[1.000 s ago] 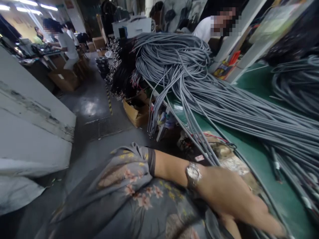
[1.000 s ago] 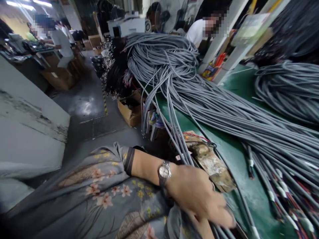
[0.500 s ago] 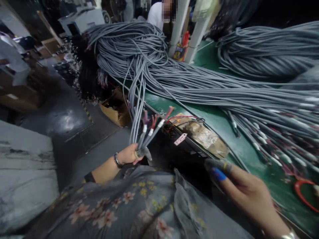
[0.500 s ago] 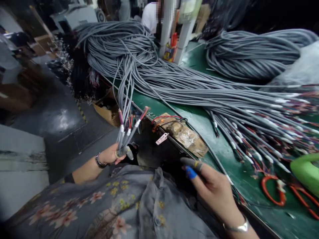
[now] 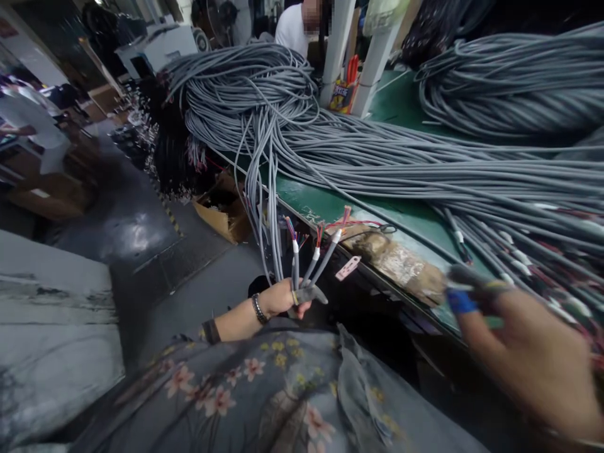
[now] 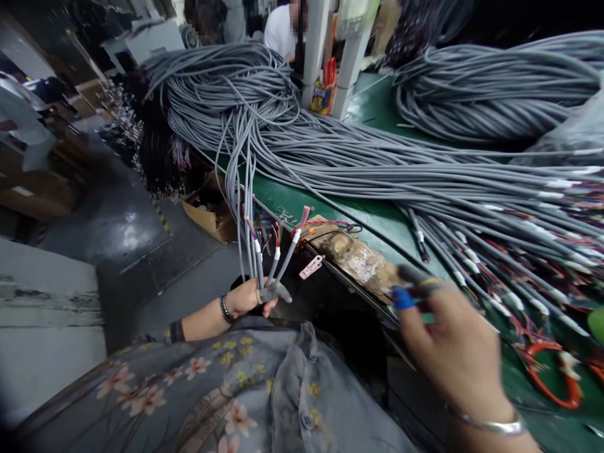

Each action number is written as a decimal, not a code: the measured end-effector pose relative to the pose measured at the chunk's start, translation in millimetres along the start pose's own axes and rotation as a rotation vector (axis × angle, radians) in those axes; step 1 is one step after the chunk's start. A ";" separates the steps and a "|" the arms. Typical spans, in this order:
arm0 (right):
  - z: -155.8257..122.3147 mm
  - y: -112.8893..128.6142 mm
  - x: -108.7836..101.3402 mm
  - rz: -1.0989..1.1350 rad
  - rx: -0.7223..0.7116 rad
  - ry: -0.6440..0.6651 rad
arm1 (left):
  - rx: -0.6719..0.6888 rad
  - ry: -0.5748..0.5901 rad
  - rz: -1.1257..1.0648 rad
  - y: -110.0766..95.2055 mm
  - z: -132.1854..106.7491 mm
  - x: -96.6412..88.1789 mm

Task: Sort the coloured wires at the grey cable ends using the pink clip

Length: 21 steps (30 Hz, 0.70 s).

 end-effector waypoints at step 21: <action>-5.1 130.2 72.2 0.778 -0.478 0.165 | 0.157 0.056 0.365 1.1 -10.5 27.8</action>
Point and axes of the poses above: each hand's wrist, its own z-axis towards the middle knuckle, its own x-axis out of the palm, y = z × x, the point moved 8 cm from there along z, towards the middle knuckle, and after that the axes turned 14 degrees about -x, right-handed, at the moved point
